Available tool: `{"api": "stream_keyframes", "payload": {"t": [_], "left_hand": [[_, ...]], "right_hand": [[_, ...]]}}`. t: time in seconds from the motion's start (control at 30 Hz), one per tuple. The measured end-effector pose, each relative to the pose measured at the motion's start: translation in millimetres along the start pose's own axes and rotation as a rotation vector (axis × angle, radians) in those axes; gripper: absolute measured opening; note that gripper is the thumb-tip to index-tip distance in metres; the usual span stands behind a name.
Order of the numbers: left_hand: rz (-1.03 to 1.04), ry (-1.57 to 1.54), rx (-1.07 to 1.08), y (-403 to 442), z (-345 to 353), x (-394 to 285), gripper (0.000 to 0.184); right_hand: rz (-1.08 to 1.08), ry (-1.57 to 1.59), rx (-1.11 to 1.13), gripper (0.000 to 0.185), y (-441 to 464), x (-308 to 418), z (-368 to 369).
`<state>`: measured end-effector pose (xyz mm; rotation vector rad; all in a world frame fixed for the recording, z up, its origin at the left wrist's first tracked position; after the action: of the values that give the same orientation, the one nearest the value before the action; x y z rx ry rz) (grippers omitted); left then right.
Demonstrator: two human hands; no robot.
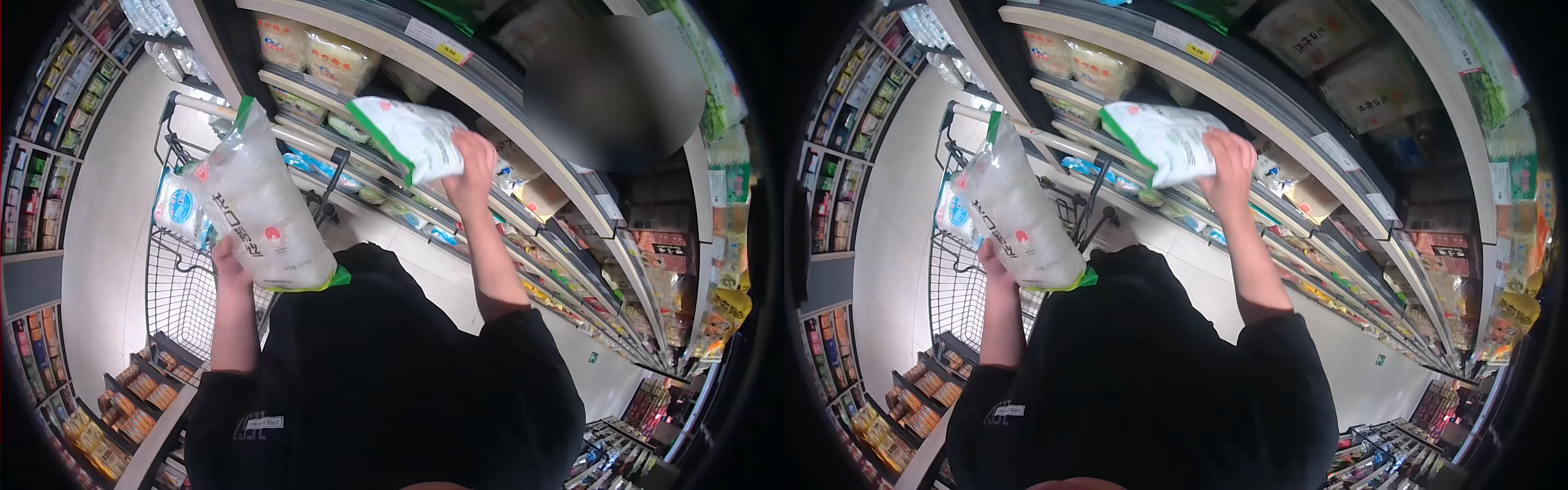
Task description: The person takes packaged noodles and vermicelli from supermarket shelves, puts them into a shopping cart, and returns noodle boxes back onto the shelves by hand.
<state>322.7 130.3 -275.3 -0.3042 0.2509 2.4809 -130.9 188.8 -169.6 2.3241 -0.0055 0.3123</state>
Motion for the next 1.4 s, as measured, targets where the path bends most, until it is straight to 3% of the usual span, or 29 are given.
{"api": "stream_keyframes", "payload": {"t": [0.07, 0.17, 0.3, 0.33, 0.47, 0.67, 0.77, 0.9, 1.07, 1.17, 1.4], "left_hand": [[0.005, 0.035, -0.040, -1.0, -1.2, 1.3, 0.088], [0.031, 0.071, -0.024, -5.2, 6.8, -0.7, 0.087], [0.134, 0.116, -0.006, -17.4, 22.2, -4.7, 0.085], [0.153, 0.120, -0.024, -23.2, 22.0, -6.1, 0.085], [0.198, 0.160, -0.073, -41.2, 28.7, -11.1, 0.085], [0.269, 0.145, -0.080, -47.2, 49.0, -11.8, 0.079], [0.269, 0.128, -0.075, -45.3, 56.5, -6.8, 0.079], [0.225, 0.154, -0.086, -35.3, 60.0, -10.2, 0.082], [0.185, 0.213, -0.078, -16.7, 85.3, -11.0, 0.085], [0.156, 0.278, -0.054, -12.3, 79.1, -10.5, 0.092], [0.141, 0.334, -0.045, 5.9, 96.3, -0.6, 0.092]], "right_hand": [[-0.012, -0.124, -0.030, 0.055, 10.0, -12.2, 13.6], [0.372, -0.317, 0.176, 0.056, 12.2, -27.9, 41.6], [0.684, -0.031, 0.129, 0.042, 9.0, -64.9, 74.8], [0.662, -0.012, 0.057, 0.043, 9.2, -67.8, 75.9], [0.770, -0.002, 0.245, 0.053, 18.9, -76.1, 68.3], [0.630, 0.005, 0.220, 0.060, -18.6, -86.3, 38.4], [0.580, 0.419, 0.014, 0.051, -28.0, -82.9, 38.2], [0.787, 0.376, 0.333, 0.052, -13.7, -105.2, 59.2], [0.891, 0.270, 0.374, 0.084, 24.7, -97.6, 74.5], [0.736, 0.721, 0.324, 0.079, 36.4, -97.8, 100.0], [0.509, 0.315, 0.289, 0.076, 70.5, -104.8, 164.8]]}}
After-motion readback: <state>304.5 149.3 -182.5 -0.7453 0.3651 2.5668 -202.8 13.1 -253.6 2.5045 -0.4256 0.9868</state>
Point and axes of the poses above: each hand's wrist, its own y-axis towards the middle knuckle, its own z-axis out of the palm, x = y × z, the point moved 1 cm from there along y, towards the middle knuckle, and after that the axes turned 4 degrees about z, right-handed, at the moved point
